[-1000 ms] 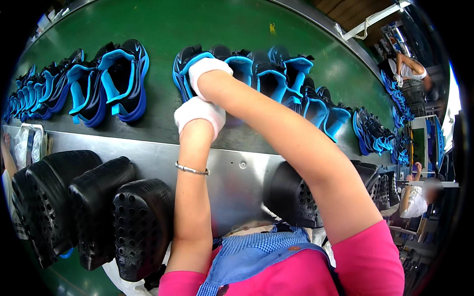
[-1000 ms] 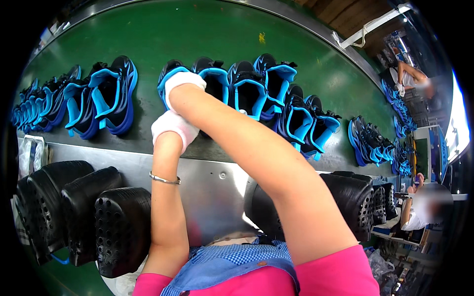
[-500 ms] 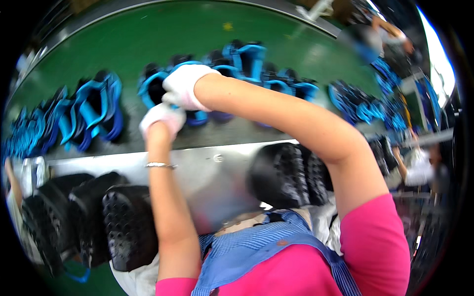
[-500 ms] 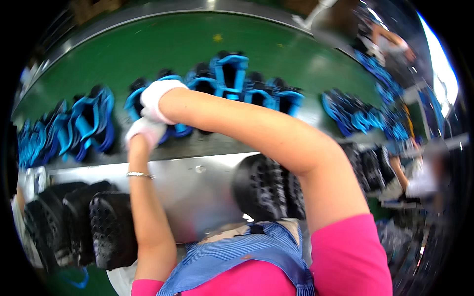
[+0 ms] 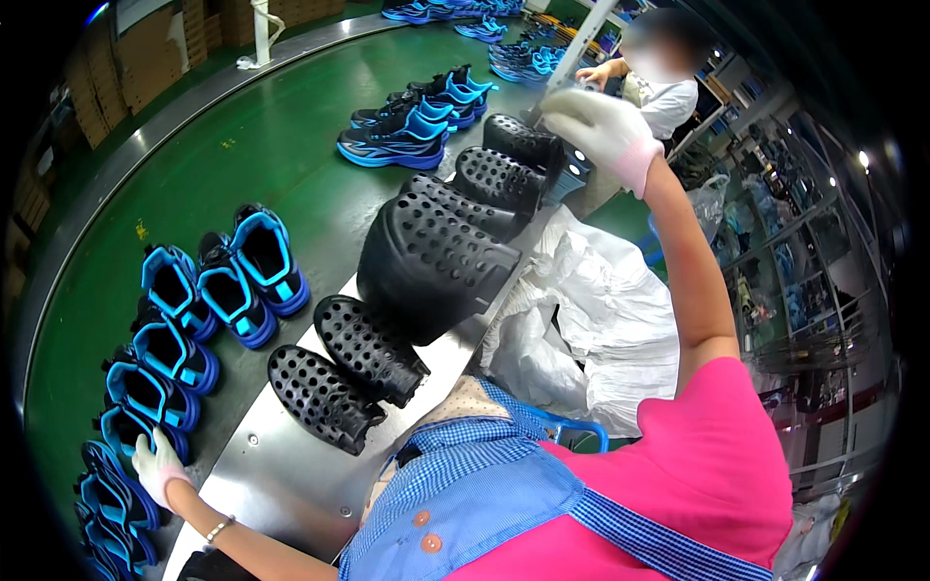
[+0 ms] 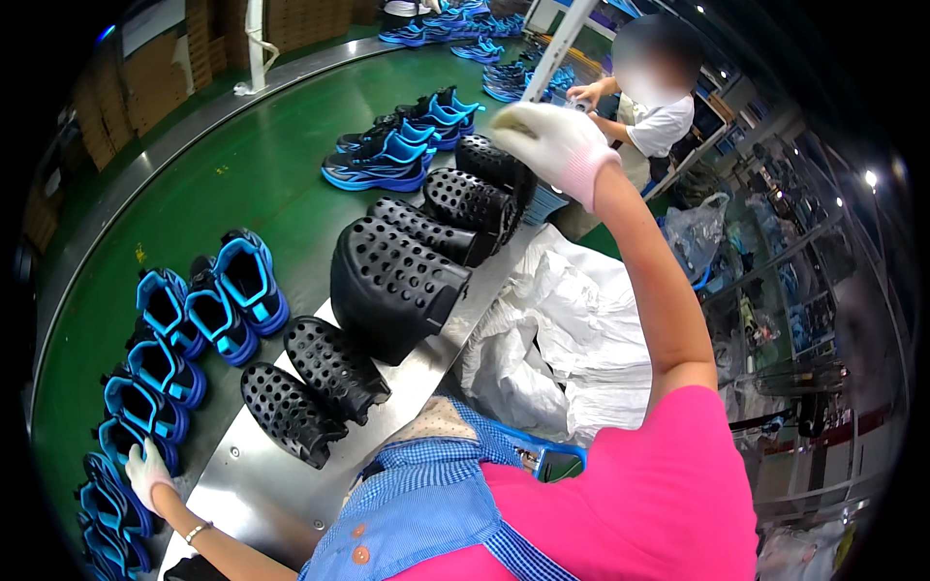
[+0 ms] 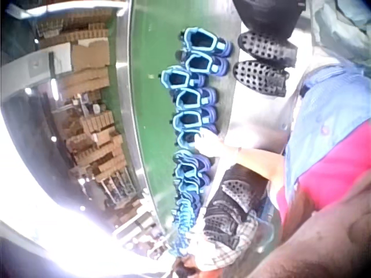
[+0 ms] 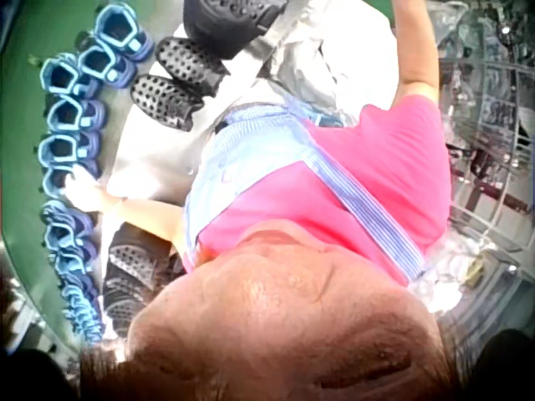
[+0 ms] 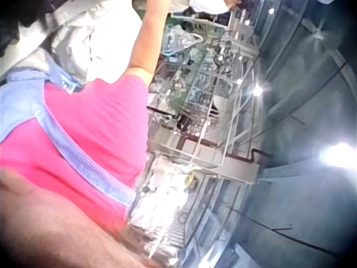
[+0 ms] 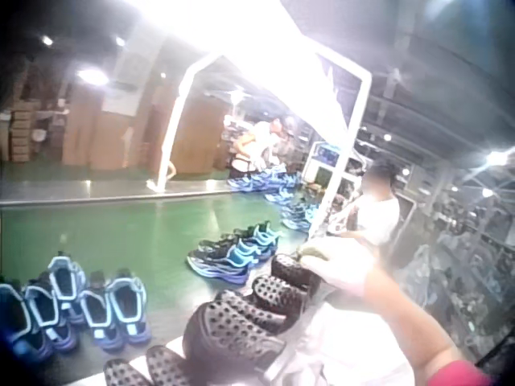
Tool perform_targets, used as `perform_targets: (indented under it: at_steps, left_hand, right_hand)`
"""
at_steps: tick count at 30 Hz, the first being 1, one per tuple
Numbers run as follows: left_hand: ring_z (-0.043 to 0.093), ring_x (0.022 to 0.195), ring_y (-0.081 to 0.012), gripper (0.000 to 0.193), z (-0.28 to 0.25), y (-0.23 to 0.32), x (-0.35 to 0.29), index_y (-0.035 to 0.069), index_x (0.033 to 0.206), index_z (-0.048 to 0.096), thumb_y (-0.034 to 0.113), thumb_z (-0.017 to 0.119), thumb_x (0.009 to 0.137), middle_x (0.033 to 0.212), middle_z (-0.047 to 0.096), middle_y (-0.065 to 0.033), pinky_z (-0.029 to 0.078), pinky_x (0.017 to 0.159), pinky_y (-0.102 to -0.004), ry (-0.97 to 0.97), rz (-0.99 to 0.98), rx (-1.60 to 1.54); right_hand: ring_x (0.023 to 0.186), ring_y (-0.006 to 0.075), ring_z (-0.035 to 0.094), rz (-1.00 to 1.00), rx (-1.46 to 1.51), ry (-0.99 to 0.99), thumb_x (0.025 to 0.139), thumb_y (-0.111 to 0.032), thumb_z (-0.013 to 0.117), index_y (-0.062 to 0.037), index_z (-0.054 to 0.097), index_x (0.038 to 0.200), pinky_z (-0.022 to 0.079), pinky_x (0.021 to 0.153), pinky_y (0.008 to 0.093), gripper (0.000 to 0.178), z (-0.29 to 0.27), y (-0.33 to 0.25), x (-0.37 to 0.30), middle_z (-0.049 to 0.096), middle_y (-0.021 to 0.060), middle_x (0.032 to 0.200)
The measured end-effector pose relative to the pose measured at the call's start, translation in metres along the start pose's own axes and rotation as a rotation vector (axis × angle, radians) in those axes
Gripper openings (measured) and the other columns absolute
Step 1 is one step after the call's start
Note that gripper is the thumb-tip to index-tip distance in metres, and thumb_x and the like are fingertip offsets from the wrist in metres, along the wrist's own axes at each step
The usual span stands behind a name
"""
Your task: The person fits shoe components onto forms and places them into blue shoe uppers on a conveyor belt in a factory setting.
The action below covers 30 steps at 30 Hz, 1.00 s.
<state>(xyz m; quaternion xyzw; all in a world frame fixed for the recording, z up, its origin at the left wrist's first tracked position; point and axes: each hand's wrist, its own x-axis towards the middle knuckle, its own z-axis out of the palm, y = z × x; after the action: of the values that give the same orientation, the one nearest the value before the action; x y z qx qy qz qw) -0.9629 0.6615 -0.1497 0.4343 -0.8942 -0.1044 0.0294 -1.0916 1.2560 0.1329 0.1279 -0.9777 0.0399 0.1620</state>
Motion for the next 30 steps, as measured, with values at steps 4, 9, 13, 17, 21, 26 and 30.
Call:
perform_targets:
  at_steps: [4,9,13,17,21,26,30]
  left_hand:
    - [0.056,0.117,-0.0340,0.049,-0.021,0.029,-0.034,0.012,0.129,0.061,0.044,0.052,0.094,0.137,0.054,-0.0146,0.043,0.100,-0.0418,0.281,0.126,-0.015]
    - [0.054,0.121,-0.0301,0.041,-0.024,0.045,-0.046,0.008,0.126,0.063,0.035,0.056,0.096,0.133,0.056,-0.0142,0.040,0.103,-0.0365,0.244,0.235,-0.211]
    - [0.054,0.122,-0.0298,0.038,-0.028,0.046,-0.057,0.007,0.123,0.065,0.033,0.058,0.095,0.131,0.057,-0.0147,0.039,0.104,-0.0367,0.205,0.275,-0.249]
    - [0.056,0.119,-0.0293,0.035,-0.015,0.049,-0.057,0.005,0.119,0.066,0.029,0.059,0.095,0.127,0.059,-0.0147,0.040,0.103,-0.0368,0.166,0.335,-0.308]
    - [0.058,0.116,-0.0280,0.034,-0.014,0.059,-0.060,0.005,0.120,0.066,0.027,0.059,0.095,0.124,0.061,-0.0140,0.042,0.101,-0.0357,0.203,0.359,-0.330]
    - [0.061,0.110,-0.0213,0.036,-0.018,0.075,-0.062,0.005,0.125,0.064,0.026,0.058,0.098,0.121,0.064,-0.0118,0.044,0.098,-0.0319,0.202,0.369,-0.678]
    - [0.056,0.121,-0.0250,0.059,-0.031,0.110,-0.082,-0.001,0.141,0.046,0.036,0.060,0.097,0.138,0.052,-0.0185,0.047,0.099,-0.0352,-0.292,0.440,-1.354]
  right_hand:
    - [0.107,0.0250,0.062,0.176,-0.071,-0.039,0.084,-0.029,0.070,-0.0098,0.059,0.124,0.049,0.093,0.0348,0.047,0.040,0.069,-0.023,0.063,0.0111,0.119]
    - [0.114,0.0327,0.056,0.180,-0.111,-0.032,0.078,-0.033,0.071,-0.0136,0.056,0.117,0.046,0.096,0.0402,0.046,0.069,0.075,-0.017,0.057,0.0135,0.118]
    - [0.112,0.0331,0.056,0.129,-0.154,-0.055,0.077,-0.031,0.073,-0.0121,0.056,0.115,0.046,0.095,0.0400,0.045,0.082,0.090,-0.002,0.057,0.0135,0.114]
    - [0.111,0.0287,0.057,0.082,-0.170,-0.070,0.077,-0.027,0.073,-0.0105,0.057,0.114,0.046,0.095,0.0367,0.043,0.074,0.096,0.000,0.060,0.0100,0.113]
    - [0.106,0.0271,0.059,0.108,-0.156,0.021,0.076,-0.023,0.074,-0.0087,0.058,0.114,0.047,0.093,0.0353,0.043,0.046,0.080,0.003,0.061,0.0093,0.112]
    - [0.100,0.0297,0.061,-0.172,0.088,0.164,0.074,-0.023,0.077,-0.0087,0.059,0.110,0.048,0.088,0.0363,0.043,0.032,-0.008,0.017,0.061,0.0101,0.104]
    - [0.094,0.0320,0.060,-0.577,0.323,0.065,0.070,-0.018,0.078,-0.0067,0.060,0.109,0.050,0.082,0.0374,0.045,0.055,-0.124,0.031,0.060,0.0126,0.099]
